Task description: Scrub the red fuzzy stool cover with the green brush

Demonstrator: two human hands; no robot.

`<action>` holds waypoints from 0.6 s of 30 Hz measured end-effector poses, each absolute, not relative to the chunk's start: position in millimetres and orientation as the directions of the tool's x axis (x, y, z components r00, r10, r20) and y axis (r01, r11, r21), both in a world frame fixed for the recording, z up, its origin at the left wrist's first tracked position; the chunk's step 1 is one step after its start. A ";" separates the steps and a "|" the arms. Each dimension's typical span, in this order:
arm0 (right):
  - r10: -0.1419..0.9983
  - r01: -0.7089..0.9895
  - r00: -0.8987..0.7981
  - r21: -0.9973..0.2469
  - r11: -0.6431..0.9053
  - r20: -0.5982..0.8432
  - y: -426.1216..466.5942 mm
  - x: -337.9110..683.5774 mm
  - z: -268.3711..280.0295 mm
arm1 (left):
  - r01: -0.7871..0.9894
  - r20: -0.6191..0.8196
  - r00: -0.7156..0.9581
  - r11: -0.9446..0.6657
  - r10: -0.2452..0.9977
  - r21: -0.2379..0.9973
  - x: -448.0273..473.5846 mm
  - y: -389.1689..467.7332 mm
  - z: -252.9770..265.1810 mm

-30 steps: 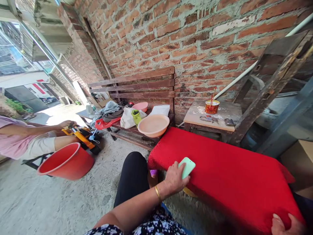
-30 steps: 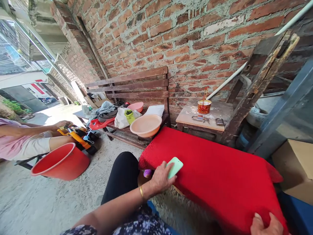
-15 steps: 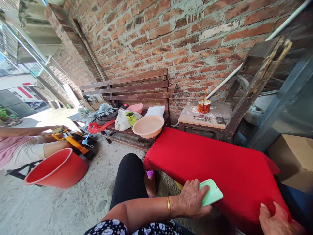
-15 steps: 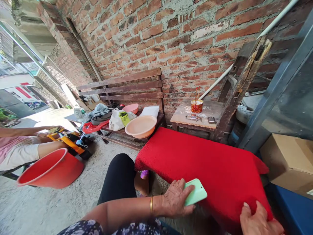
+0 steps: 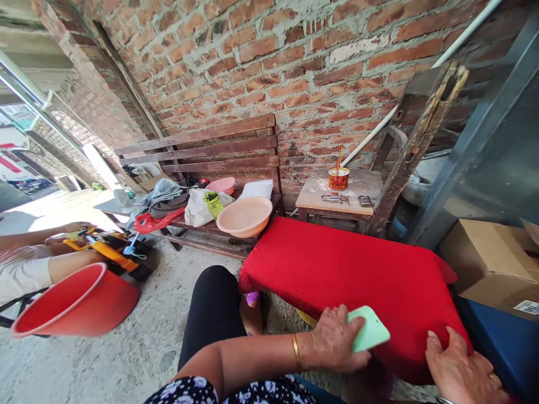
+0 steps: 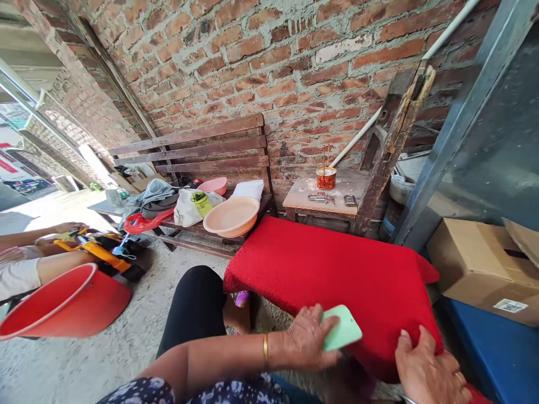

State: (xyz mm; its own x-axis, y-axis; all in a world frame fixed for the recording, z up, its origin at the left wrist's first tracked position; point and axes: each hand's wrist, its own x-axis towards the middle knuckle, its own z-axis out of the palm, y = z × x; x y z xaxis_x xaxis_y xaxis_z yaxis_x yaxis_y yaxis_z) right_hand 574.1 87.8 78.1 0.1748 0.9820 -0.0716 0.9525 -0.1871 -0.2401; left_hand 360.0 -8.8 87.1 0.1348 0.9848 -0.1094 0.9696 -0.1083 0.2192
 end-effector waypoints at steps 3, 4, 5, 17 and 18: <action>0.983 0.944 0.182 -0.279 -0.176 -0.006 90.4 577.4 66.4 | 0.935 -0.072 0.280 -0.255 0.957 0.245 370.3 -17.4 89.4; 0.983 0.942 0.181 -0.292 -0.169 0.015 91.3 578.5 62.8 | 0.941 -0.058 0.262 -0.241 0.963 0.239 366.2 -17.2 90.8; 0.983 0.939 0.182 -0.302 -0.164 0.032 92.4 579.5 59.5 | 0.952 -0.045 0.217 -0.202 0.975 0.229 358.7 -15.4 92.3; 0.985 0.938 0.170 -0.311 -0.151 0.034 105.1 596.5 24.5 | 0.923 0.016 -0.357 0.350 0.934 0.163 287.4 26.0 91.8; 0.986 0.944 0.160 -0.300 -0.141 0.040 106.5 599.5 18.7 | 0.924 0.020 -0.351 0.343 0.936 0.170 289.2 25.7 89.4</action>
